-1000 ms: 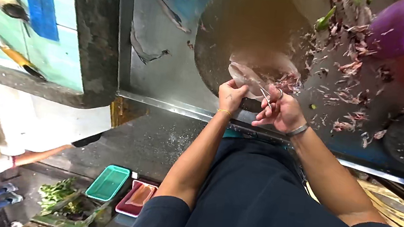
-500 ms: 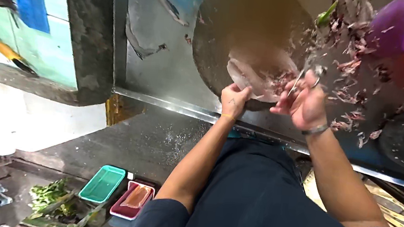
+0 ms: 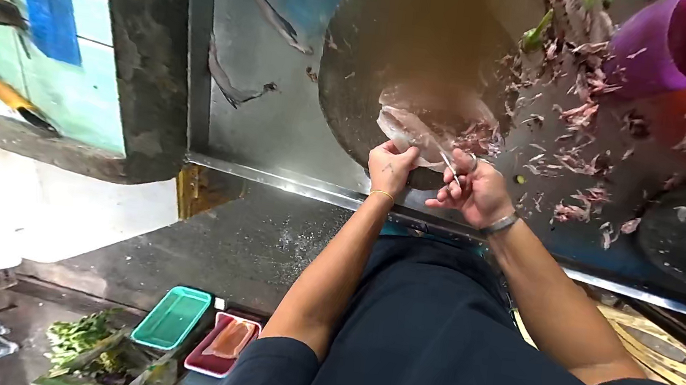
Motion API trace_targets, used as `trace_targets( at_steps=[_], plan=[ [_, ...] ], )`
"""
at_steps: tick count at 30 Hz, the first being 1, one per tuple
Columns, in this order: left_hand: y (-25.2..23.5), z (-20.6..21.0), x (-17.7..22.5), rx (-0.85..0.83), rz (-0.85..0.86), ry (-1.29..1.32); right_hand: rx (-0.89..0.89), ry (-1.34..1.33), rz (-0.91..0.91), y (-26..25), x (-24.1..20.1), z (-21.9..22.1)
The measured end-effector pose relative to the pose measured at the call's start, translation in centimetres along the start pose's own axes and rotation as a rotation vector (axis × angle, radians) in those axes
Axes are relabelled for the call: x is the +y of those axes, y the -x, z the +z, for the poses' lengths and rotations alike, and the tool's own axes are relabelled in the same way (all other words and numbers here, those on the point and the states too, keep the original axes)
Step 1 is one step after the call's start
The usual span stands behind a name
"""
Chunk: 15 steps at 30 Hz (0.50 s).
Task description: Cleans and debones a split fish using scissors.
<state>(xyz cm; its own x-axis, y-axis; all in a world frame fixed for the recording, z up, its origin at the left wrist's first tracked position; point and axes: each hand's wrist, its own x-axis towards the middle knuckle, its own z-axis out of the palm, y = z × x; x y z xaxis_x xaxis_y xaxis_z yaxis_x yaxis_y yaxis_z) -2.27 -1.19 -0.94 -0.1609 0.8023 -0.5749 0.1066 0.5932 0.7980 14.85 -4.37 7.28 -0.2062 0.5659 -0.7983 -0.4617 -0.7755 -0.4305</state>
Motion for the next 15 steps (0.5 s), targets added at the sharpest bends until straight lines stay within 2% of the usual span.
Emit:
trace_targets(
  at_steps=[1,4,6,8,10,13,15],
  plan=[
    [-0.08,-0.11,-0.18,-0.001,0.005,0.005,-0.017,-0.004,-0.017,0.31,-0.09,0.05],
    [0.12,-0.28,-0.66,-0.025,0.034,0.009,-0.12,-0.052,0.148,-0.29,0.37,-0.43],
    [0.32,-0.19,-0.86,-0.023,0.031,-0.004,-0.031,-0.047,0.08,-0.08,0.29,-0.34],
    [-0.15,-0.22,-0.6,-0.018,0.032,0.011,-0.071,-0.037,0.052,0.18,-0.43,-0.08],
    [0.53,-0.39,-1.03,-0.028,0.022,0.003,-0.122,-0.031,0.158,0.16,0.36,-0.38],
    [0.08,-0.2,-0.55,-0.023,0.025,-0.028,-0.016,0.034,0.015,0.17,0.27,-0.02],
    [0.22,-0.33,-0.7,-0.016,0.018,-0.035,-0.056,0.012,0.034,0.32,0.43,-0.15]
  ],
)
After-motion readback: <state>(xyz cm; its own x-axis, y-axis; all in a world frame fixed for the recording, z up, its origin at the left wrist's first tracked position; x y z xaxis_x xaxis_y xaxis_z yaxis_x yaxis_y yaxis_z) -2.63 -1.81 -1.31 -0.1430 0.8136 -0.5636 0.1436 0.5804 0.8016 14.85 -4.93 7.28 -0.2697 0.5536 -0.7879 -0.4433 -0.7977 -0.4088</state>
